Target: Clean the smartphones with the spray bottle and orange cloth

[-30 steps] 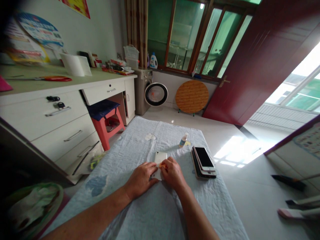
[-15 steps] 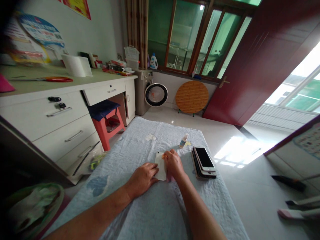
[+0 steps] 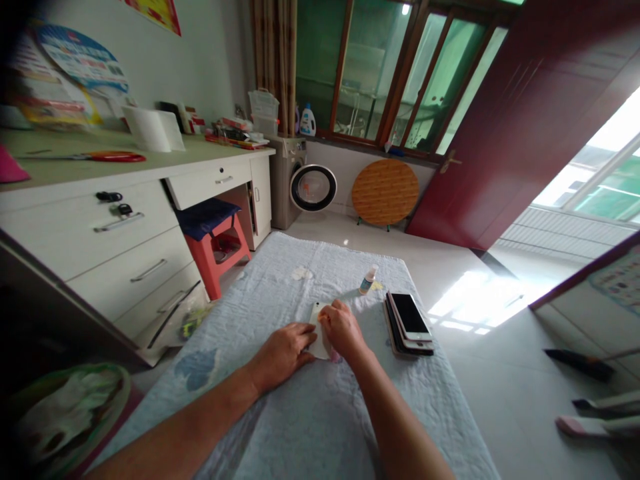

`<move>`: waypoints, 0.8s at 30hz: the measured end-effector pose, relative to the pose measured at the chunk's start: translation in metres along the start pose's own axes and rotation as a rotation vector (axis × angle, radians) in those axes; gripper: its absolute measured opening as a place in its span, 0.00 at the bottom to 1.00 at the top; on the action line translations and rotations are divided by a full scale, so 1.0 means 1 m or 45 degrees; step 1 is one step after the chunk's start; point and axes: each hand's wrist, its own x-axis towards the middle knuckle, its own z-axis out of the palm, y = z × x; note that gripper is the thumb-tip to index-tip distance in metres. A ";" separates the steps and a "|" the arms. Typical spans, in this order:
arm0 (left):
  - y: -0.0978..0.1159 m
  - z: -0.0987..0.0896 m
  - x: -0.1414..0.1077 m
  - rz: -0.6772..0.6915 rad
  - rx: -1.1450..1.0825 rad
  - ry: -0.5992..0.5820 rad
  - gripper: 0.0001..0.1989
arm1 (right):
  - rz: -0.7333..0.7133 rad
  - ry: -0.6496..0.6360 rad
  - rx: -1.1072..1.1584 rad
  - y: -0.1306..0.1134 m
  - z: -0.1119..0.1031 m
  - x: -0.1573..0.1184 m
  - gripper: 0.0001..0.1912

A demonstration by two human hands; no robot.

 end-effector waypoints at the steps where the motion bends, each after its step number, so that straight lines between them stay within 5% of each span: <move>1: 0.001 -0.002 0.000 -0.011 -0.002 -0.002 0.09 | -0.015 -0.024 0.028 -0.002 -0.002 -0.005 0.09; 9: 0.004 -0.007 0.000 -0.007 0.021 -0.023 0.07 | -0.034 -0.197 0.126 -0.007 -0.018 -0.031 0.10; 24: 0.001 0.000 0.001 -0.029 0.042 -0.031 0.08 | 0.155 -0.052 -0.124 0.006 0.001 0.032 0.10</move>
